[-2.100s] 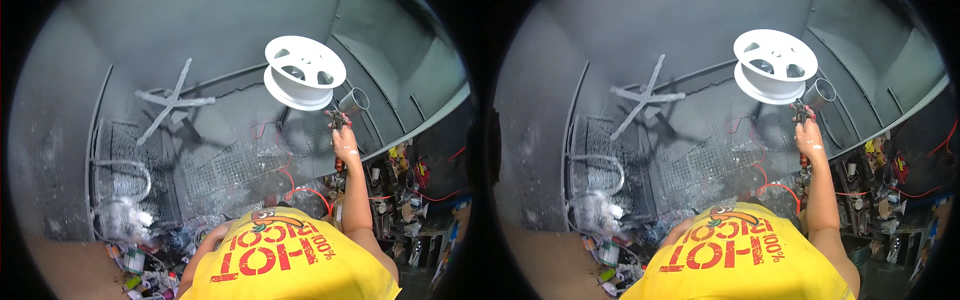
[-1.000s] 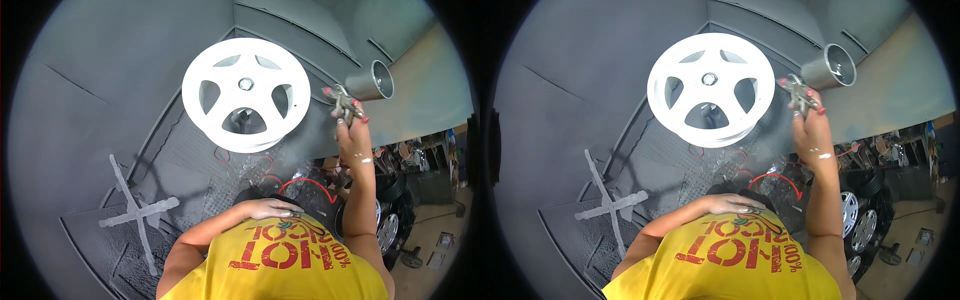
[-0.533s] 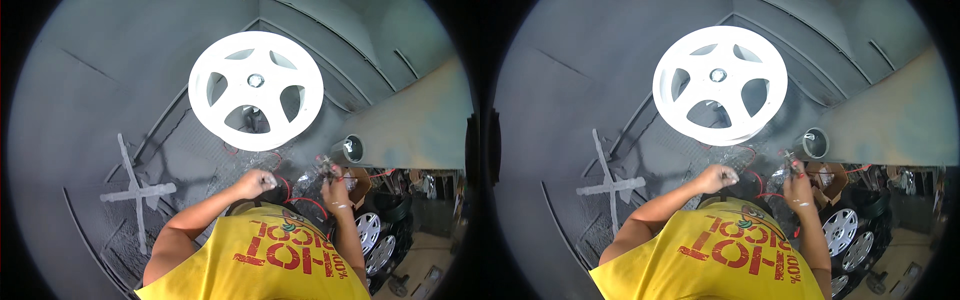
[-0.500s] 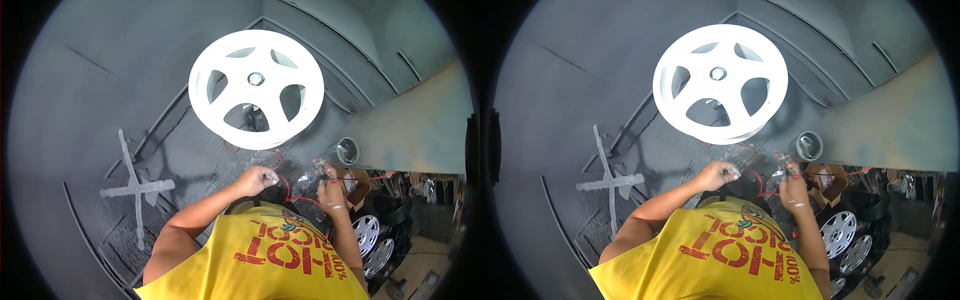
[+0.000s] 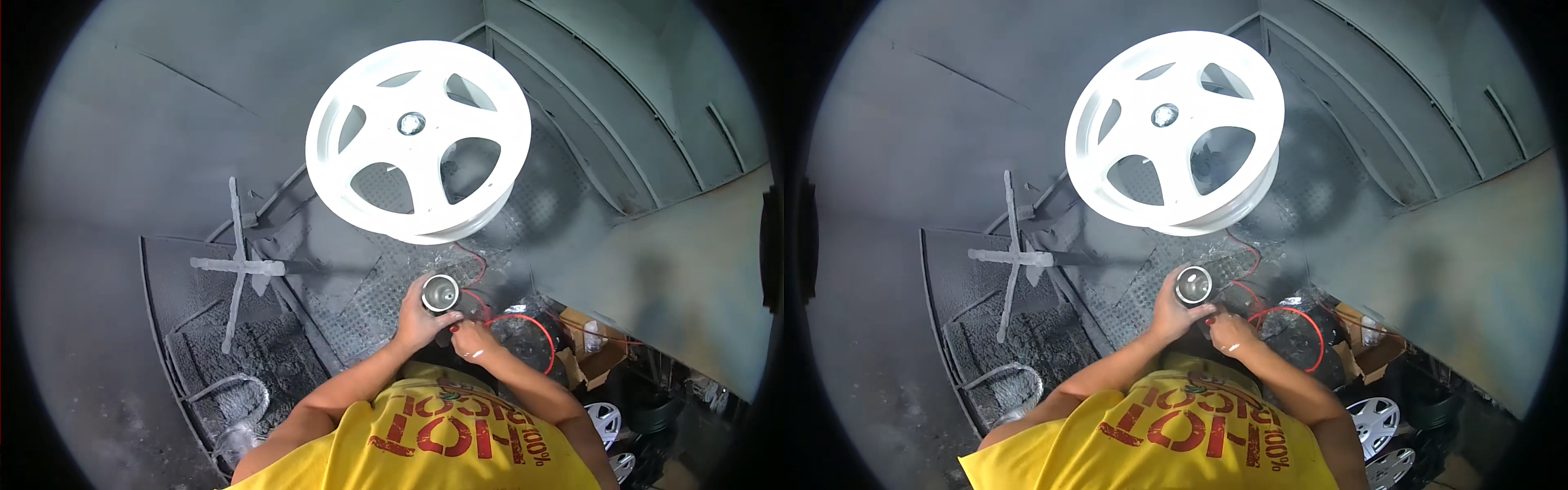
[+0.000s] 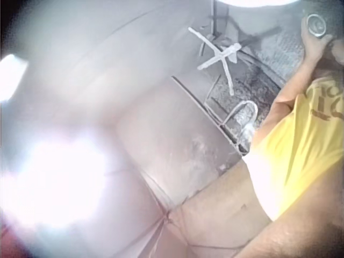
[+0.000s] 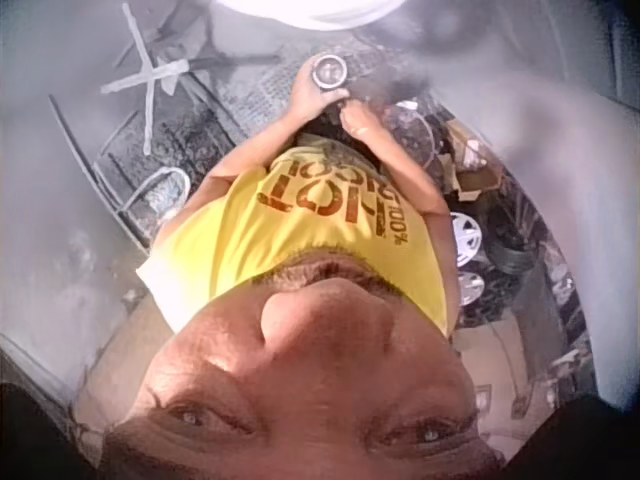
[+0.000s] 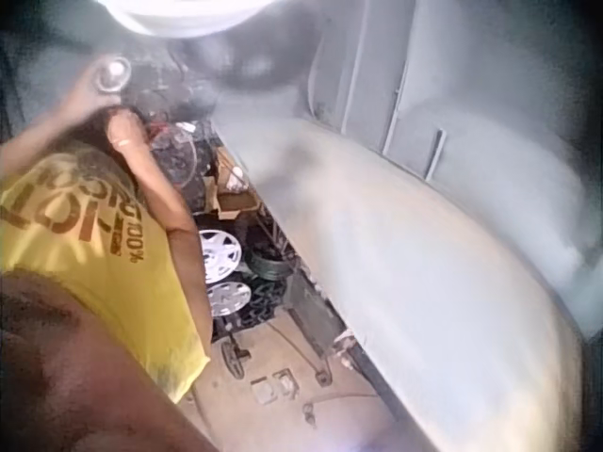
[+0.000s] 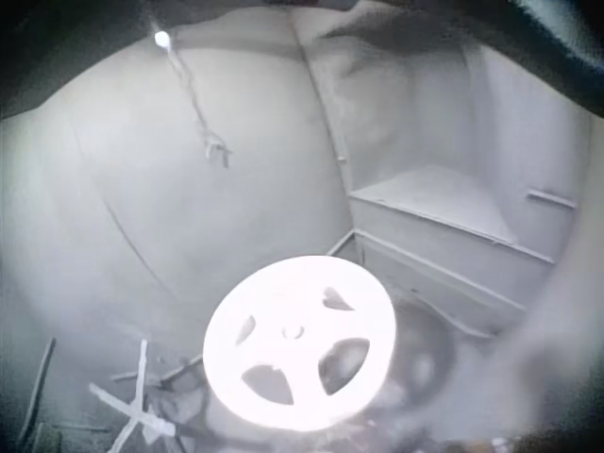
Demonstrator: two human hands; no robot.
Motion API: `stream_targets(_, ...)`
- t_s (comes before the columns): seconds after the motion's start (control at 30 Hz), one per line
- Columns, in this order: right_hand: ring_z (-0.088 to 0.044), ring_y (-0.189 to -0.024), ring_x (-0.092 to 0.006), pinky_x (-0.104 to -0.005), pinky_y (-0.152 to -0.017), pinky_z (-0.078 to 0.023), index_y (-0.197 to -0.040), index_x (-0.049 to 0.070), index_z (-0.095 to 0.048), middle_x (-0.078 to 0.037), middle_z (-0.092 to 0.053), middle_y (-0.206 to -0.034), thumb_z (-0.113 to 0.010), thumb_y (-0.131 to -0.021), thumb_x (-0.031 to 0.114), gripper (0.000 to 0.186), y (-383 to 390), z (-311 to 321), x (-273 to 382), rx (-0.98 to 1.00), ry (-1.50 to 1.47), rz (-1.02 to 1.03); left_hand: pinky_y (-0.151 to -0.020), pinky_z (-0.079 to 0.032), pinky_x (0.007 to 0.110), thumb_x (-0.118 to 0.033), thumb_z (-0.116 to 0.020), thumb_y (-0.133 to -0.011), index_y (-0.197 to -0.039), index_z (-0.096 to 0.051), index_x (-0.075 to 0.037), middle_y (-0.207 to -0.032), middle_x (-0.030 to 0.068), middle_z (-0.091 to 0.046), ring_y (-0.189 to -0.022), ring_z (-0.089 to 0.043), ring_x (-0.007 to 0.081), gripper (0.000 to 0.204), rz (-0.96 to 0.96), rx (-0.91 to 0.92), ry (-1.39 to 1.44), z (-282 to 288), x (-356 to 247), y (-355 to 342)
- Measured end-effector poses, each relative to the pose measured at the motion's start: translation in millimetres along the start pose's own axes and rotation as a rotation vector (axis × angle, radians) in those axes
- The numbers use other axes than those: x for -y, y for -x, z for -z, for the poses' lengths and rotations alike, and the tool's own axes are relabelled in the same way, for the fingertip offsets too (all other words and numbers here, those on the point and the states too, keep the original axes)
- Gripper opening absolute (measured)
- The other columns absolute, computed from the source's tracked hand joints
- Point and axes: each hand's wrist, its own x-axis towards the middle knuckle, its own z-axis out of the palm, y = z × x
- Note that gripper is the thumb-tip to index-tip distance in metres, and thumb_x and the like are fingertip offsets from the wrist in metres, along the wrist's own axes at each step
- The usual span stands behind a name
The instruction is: The person places a wheel on a stand and sprays it with white paint using a spray gun. The person also pours paint from a container into the spray gun cup before continuing to spray the wheel.
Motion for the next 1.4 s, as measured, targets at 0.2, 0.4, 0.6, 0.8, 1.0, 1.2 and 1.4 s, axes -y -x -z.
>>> stream_targets(0.2, -0.066, -0.102, -0.0449, -0.0559, -0.088, -0.053, -0.132, 0.005, -0.051, -0.023, -0.066, -0.115, -0.044, -0.098, 0.020, 0.037, -56, 1, 4, 0.149, -0.011, 0.104, -0.094, -0.051, 0.033, -0.009, -0.091, -0.066, -0.126, -0.054, 0.002, -0.115, 0.0098, -0.064, -0.105, -0.062, 0.0179, 0.071, 0.101, -0.241, 0.055, 6, 66, -1)
stream_targets(0.4, -0.067, -0.101, -0.0432, -0.0529, -0.089, -0.054, -0.140, 0.015, -0.044, -0.020, -0.062, -0.123, -0.045, -0.097, 0.022, 0.044, -175, -71, -61, 0.062, -0.010, 0.343, -0.088, -0.050, 0.031, -0.009, -0.090, -0.064, -0.116, -0.059, 0.002, -0.107, 0.0079, -0.063, -0.095, -0.061, 0.0182, 0.062, -0.023, -0.392, -0.018, 2, 168, -48)
stream_targets(0.6, -0.068, -0.092, -0.0439, -0.0522, -0.081, -0.055, -0.138, 0.011, -0.046, -0.022, -0.063, -0.107, -0.051, -0.094, 0.019, 0.045, -301, -131, -113, -0.093, -0.126, 0.492, -0.096, -0.045, 0.034, -0.005, -0.083, -0.072, -0.122, -0.057, 0.004, -0.114, 0.0108, -0.063, -0.102, -0.060, 0.0211, 0.057, -0.019, -0.393, 0.121, 8, 269, -121)
stream_targets(0.8, -0.067, -0.090, -0.0440, -0.0514, -0.077, -0.055, -0.138, 0.012, -0.043, -0.018, -0.064, -0.112, -0.054, -0.092, 0.016, 0.048, -405, -171, -157, -0.460, -0.319, 0.712, -0.097, -0.046, 0.035, -0.020, -0.077, -0.082, -0.122, -0.059, 0.005, -0.111, 0.0102, -0.066, -0.103, -0.062, 0.0209, 0.050, -0.223, -0.421, 0.114, 31, 359, -202)
stream_targets(1.0, -0.068, -0.090, -0.0408, -0.0469, -0.075, -0.056, -0.141, 0.015, -0.042, -0.016, -0.065, -0.113, -0.057, -0.087, 0.006, 0.057, -478, -165, -184, -0.770, -0.511, 1.137, -0.097, -0.045, 0.035, -0.025, -0.070, -0.090, -0.120, -0.058, 0.001, -0.112, 0.0078, -0.065, -0.105, -0.061, 0.0182, 0.042, -0.284, -0.199, 0.418, 30, 341, -249)
stream_targets(1.2, -0.066, -0.094, -0.0411, -0.0487, -0.077, -0.055, -0.138, 0.015, -0.046, -0.015, -0.064, -0.119, -0.061, -0.092, 0.017, 0.048, -473, -139, -169, -0.759, -0.581, 1.110, -0.105, -0.040, 0.035, -0.042, -0.072, -0.091, -0.137, -0.046, -0.001, -0.126, 0.0102, -0.057, -0.121, -0.053, 0.0190, 0.067, -0.502, -0.130, 0.353, 45, 333, -257)
stream_targets(1.4, -0.068, -0.090, -0.0382, -0.0435, -0.077, -0.056, -0.134, 0.009, -0.050, -0.016, -0.067, -0.110, -0.063, -0.095, 0.018, 0.042, -434, -109, -161, -0.720, -0.702, 1.185, -0.110, -0.037, 0.040, -0.030, -0.052, -0.104, -0.151, -0.027, -0.001, -0.149, 0.0166, -0.041, -0.133, -0.046, 0.0265, 0.060, -0.840, -0.751, -0.048, 56, 305, -258)
